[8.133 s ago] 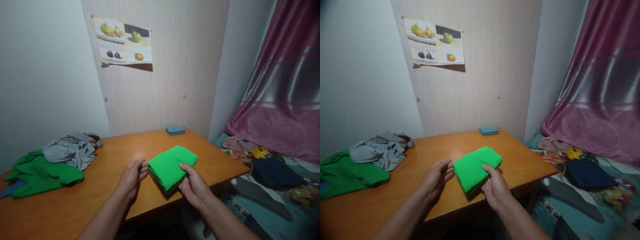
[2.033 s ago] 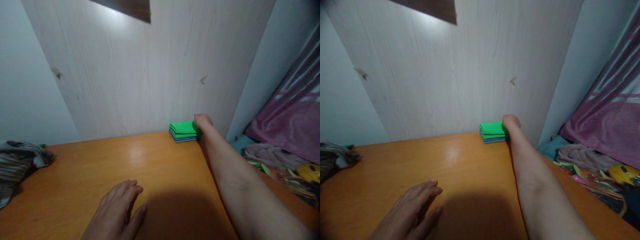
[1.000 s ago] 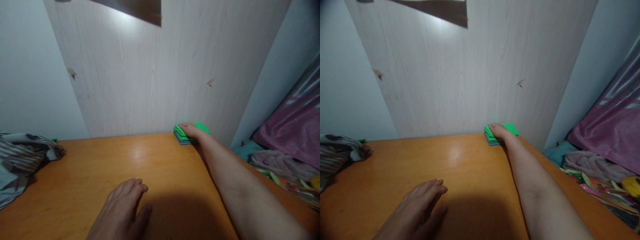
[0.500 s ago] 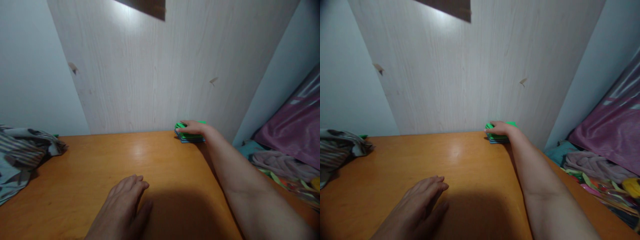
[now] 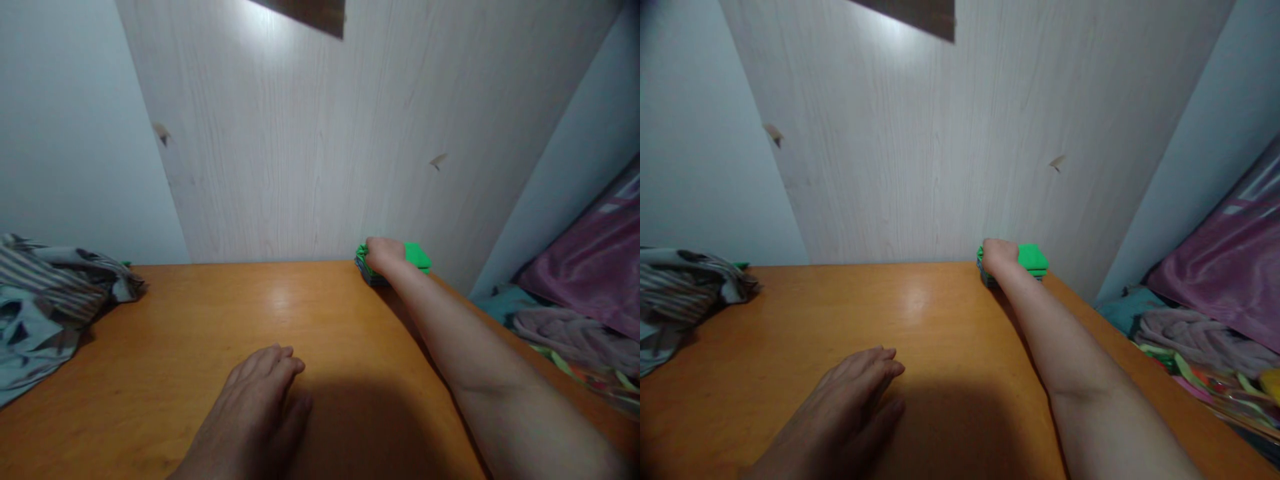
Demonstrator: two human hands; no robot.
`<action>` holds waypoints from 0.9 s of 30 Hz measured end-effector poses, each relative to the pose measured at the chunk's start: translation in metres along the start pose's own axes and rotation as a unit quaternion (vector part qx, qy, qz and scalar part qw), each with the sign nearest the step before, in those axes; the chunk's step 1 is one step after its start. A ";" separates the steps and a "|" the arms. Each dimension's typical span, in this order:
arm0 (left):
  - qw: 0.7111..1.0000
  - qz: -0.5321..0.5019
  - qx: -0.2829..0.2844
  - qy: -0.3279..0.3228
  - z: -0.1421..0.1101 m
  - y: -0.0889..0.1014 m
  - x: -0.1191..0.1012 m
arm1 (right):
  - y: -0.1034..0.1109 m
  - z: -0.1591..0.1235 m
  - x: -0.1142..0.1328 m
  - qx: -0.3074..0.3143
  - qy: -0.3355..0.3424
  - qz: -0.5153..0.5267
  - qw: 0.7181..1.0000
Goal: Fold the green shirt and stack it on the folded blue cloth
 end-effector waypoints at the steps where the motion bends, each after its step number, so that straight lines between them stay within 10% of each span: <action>1: 1.000 0.000 -0.002 -0.003 0.000 0.000 0.000 | -0.001 -0.001 0.001 -0.010 -0.012 -0.008 1.000; 16: 1.000 0.004 0.003 0.003 0.001 0.000 0.000 | -0.009 0.024 -0.040 -0.045 -0.047 0.077 0.995; 27: 1.000 0.006 0.014 0.015 0.001 0.000 0.000 | -0.034 0.009 -0.038 0.084 0.028 0.097 0.991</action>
Point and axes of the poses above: each hand's wrist, its own z-axis towards the middle knuckle, its own y-axis out of the back of the hand, x = y × z, the point moved 1 cm from there along z, towards the middle knuckle, and after that the axes turned 13 degrees about -z, right-handed, at the moved point
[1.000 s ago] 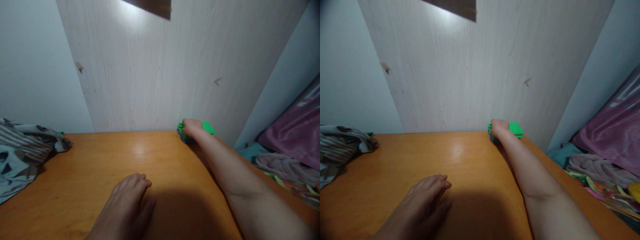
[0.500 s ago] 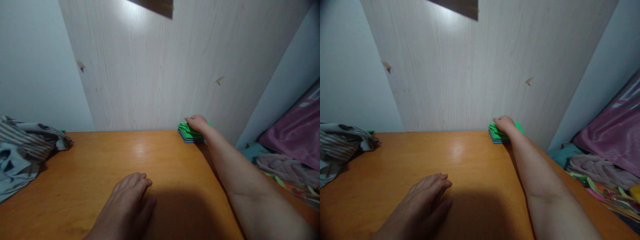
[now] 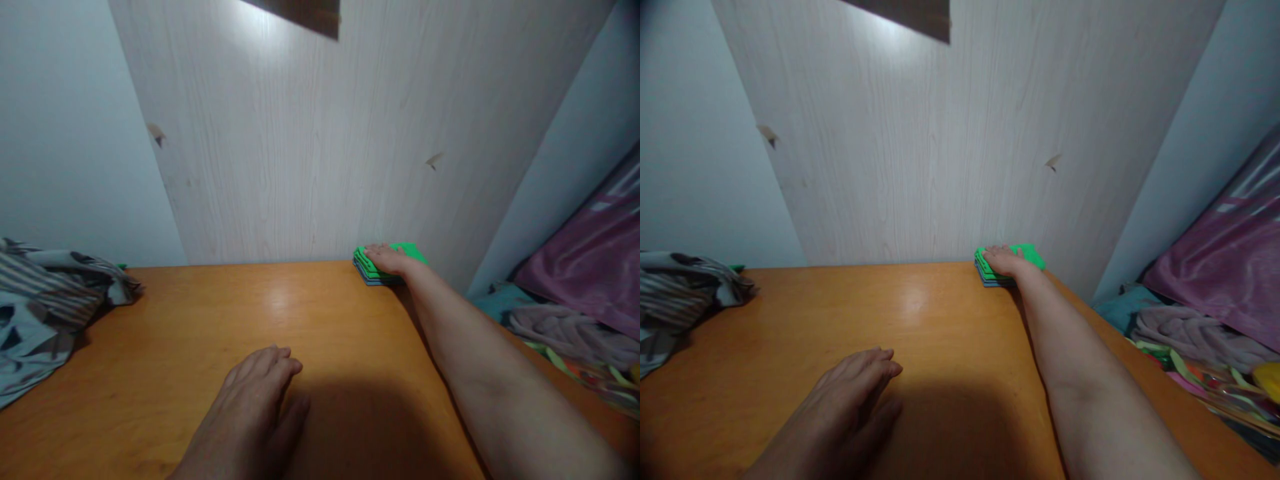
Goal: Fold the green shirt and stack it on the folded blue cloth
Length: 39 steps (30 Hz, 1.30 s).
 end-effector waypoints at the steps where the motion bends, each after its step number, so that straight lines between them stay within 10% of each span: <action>1: 1.000 0.000 -0.003 -0.003 0.000 0.000 0.000 | 0.000 0.000 0.000 0.003 0.000 0.001 1.000; 26: 1.000 0.018 -0.009 -0.022 0.000 0.006 0.000 | -0.006 0.005 -0.037 -0.051 -0.125 -0.023 0.991; 32: 0.999 0.033 -0.002 -0.027 0.002 0.004 0.003 | 0.020 0.010 -0.016 -0.156 -0.031 0.050 0.986; 39: 0.999 0.032 -0.005 -0.030 0.000 0.005 0.002 | 0.009 0.015 -0.002 -0.092 0.068 0.094 0.989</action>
Point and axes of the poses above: each hand's wrist, its own z-axis towards the middle knuckle, its own y-axis out of the back of the hand, x = y × z, the point moved 1 cm from there along z, towards the middle knuckle, and after that the axes turned 13 degrees about -z, right-handed, at the moved point
